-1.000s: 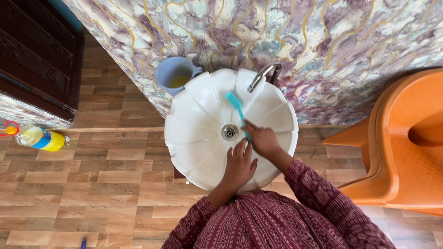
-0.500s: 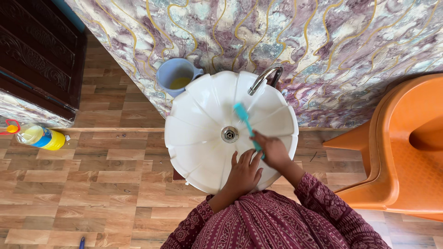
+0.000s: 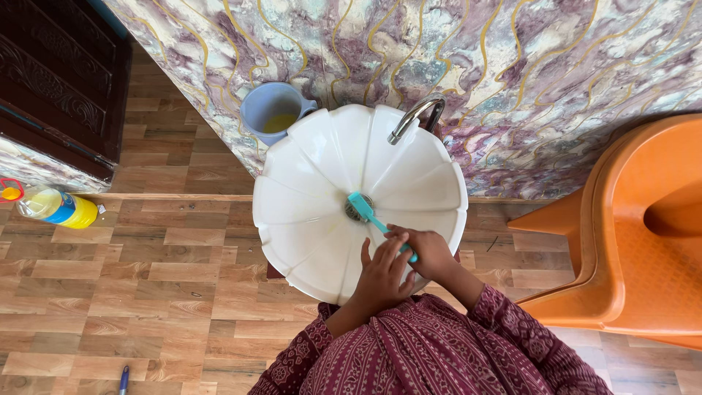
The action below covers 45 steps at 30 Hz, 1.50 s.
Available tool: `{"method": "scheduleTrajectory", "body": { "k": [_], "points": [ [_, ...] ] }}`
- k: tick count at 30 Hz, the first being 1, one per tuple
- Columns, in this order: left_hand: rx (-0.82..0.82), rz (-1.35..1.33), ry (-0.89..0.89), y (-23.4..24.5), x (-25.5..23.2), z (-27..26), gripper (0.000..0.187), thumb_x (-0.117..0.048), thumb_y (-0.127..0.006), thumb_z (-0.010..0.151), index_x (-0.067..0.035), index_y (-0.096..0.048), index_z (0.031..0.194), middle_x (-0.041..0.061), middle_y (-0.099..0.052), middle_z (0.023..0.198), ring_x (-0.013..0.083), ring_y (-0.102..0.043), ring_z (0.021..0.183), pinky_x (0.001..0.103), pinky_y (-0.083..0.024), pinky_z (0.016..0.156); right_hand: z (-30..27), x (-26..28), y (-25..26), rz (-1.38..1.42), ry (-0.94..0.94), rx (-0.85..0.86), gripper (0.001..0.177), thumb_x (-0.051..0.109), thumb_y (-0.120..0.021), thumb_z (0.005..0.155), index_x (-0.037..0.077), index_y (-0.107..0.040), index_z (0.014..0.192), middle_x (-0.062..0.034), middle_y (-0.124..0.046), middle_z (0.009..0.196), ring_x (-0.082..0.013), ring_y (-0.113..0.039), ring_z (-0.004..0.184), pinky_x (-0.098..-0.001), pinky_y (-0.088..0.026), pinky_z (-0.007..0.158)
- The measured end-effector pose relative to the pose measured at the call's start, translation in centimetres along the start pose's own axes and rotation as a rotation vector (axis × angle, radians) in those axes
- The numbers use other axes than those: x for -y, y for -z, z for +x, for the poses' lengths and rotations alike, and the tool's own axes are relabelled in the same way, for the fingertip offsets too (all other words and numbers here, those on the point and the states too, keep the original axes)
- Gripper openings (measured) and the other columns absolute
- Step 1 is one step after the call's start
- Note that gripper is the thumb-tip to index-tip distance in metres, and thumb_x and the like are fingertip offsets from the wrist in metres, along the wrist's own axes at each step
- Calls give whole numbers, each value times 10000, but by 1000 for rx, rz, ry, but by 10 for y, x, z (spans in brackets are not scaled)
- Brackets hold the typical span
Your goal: The person scrubs the inside of a white pedestal sink with a teal brush. They then pour a yellow liquid from a blue cup into the sink and continue scrubbing the basin.
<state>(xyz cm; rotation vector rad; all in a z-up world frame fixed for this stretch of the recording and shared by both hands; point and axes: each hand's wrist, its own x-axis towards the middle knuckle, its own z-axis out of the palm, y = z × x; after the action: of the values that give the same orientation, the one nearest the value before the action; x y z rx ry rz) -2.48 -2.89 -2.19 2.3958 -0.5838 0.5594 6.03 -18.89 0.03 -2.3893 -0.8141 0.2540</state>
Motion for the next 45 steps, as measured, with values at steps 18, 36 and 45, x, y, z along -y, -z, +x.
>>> {"method": "scheduleTrajectory", "body": {
  "k": [18, 36, 45],
  "points": [
    [20, 6, 38, -13, -2, -7, 511, -253, -673, 941, -58, -558, 1399, 138, -507, 1504, 279, -525, 1359, 631, -258, 1164, -3, 5, 8, -558, -8, -270, 433, 150, -738, 758, 140, -679, 1187, -104, -624, 1388, -282, -752, 842, -536, -531, 895],
    [-95, 56, -28, -1, -19, -3, 677, -233, -662, 960, -16, -419, 1553, 162, -440, 1565, 302, -488, 1400, 608, -281, 1170, 3, 25, 44, -47, -101, 14, 290, 230, -631, 923, 199, -695, 1204, -57, -795, 1042, -283, -746, 896, -451, -585, 821],
    [-65, -106, -32, 63, 8, 72, 560, -189, -659, 965, -60, -493, 1484, 159, -567, 1454, 355, -539, 1359, 507, -431, 1097, 60, -9, 57, -23, 98, -155, 358, 184, -699, 738, 151, -720, 1093, -138, -763, 958, -377, -721, 886, -474, -568, 751]
  ]
}}
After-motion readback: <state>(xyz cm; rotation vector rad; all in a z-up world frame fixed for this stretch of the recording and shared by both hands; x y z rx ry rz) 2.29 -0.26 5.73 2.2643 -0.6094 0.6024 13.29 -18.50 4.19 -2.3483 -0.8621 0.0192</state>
